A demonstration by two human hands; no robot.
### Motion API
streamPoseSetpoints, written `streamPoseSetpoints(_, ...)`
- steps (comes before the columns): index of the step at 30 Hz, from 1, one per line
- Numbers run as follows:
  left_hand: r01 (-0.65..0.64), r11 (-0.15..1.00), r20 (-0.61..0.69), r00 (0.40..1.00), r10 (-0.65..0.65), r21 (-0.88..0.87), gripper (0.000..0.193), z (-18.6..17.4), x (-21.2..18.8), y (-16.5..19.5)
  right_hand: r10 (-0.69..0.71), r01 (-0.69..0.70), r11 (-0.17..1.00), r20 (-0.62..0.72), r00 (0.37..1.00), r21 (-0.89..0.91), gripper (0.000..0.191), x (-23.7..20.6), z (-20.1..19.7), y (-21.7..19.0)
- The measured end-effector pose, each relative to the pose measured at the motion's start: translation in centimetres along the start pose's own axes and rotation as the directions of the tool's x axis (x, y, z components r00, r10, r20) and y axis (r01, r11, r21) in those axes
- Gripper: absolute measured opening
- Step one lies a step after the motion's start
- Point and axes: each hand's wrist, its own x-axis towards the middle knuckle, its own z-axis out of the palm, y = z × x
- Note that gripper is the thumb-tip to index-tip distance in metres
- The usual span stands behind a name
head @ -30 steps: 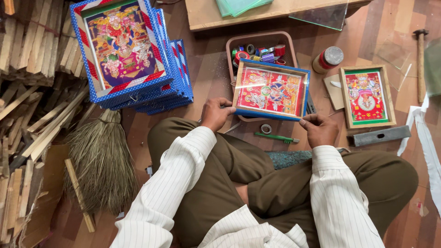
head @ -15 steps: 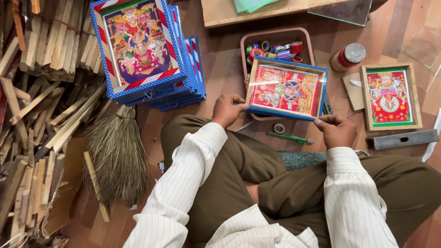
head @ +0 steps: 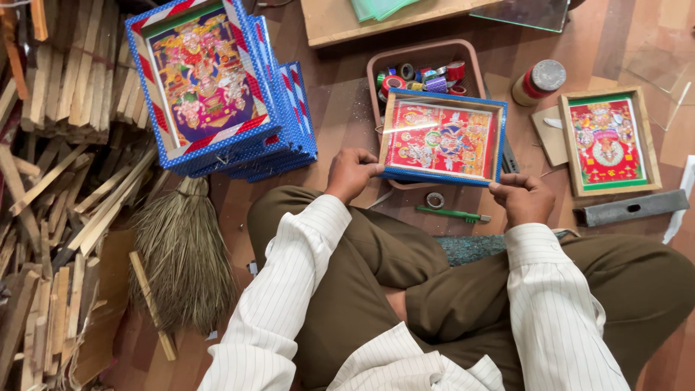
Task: The person sits on the floor assembling small decorative picture frames. They place a printed religious image into a frame, fit a clear plastic or glass sheet over it, press the edges to secure it, and set finished frames onto a stack of completed blue-framed pieces.
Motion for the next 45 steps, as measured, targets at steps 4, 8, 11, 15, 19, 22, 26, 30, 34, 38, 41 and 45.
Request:
streamPoseSetpoints(4,-0.028,0.999,0.004,1.000,0.028,-0.027,0.022,0.0,-0.2,0.3,0.136,-0.129,0.977,-0.033,0.990,0.168,0.023,0.1,0.5,-0.1)
streamPoseSetpoints(8,-0.044,0.999,0.038,0.998,0.045,-0.027,0.023,0.2,-0.2,0.4,0.118,-0.085,0.964,-0.118,0.986,0.253,0.017,-0.1,1.3,0.2)
streamPoseSetpoints(11,-0.048,0.999,0.075,0.996,0.049,-0.011,0.023,0.4,-0.2,0.2,-0.030,0.065,0.986,-0.219,0.975,0.156,0.021,-0.6,2.8,0.8)
streamPoseSetpoints(15,-0.014,0.998,0.071,0.997,0.010,0.054,0.025,0.3,0.0,0.2,-0.221,0.257,0.966,-0.389,0.894,0.041,0.060,-3.1,6.9,2.4)
streamPoseSetpoints(19,0.010,0.997,0.078,0.997,-0.016,0.071,0.025,0.0,0.1,-0.1,-0.243,0.178,0.966,-0.425,0.872,-0.185,0.117,-7.7,13.0,2.9)
streamPoseSetpoints(22,0.018,0.998,0.074,0.997,-0.023,0.064,0.024,0.0,0.3,-0.6,-0.013,-0.047,0.989,-0.394,0.919,-0.141,0.106,-10.3,17.5,2.2)
streamPoseSetpoints(26,-0.006,1.000,0.064,0.998,0.007,-0.012,0.025,0.0,0.6,-1.5,-0.047,-0.066,0.962,-0.399,0.916,-0.265,0.100,-11.1,20.4,1.3)
streamPoseSetpoints(30,0.025,1.000,0.061,0.998,-0.026,0.005,0.026,0.0,0.9,-2.0,-0.003,0.022,0.997,-0.242,0.970,0.075,0.075,-10.8,19.3,2.0)
streamPoseSetpoints(34,0.067,0.992,0.007,0.998,-0.068,0.110,0.028,-0.5,0.4,-1.5,-0.088,0.067,0.925,-0.039,0.995,-0.374,0.040,-11.6,15.5,2.3)
streamPoseSetpoints(38,-0.075,0.991,-0.025,0.997,0.078,0.113,0.051,-1.0,-1.1,-0.1,-0.625,0.643,0.548,0.249,0.740,-0.535,0.025,-9.3,13.2,-0.2)
streamPoseSetpoints(41,-0.201,0.964,-0.008,0.979,0.205,0.174,0.059,-1.5,-2.2,0.9,-0.665,0.846,0.162,0.577,0.474,-0.508,0.074,-5.4,14.0,-2.4)
streamPoseSetpoints(45,-0.271,0.930,0.048,0.962,0.268,0.250,0.047,-2.0,-2.4,1.5,-0.430,0.875,-0.042,0.799,0.419,-0.482,0.102,-2.8,15.0,-2.7)
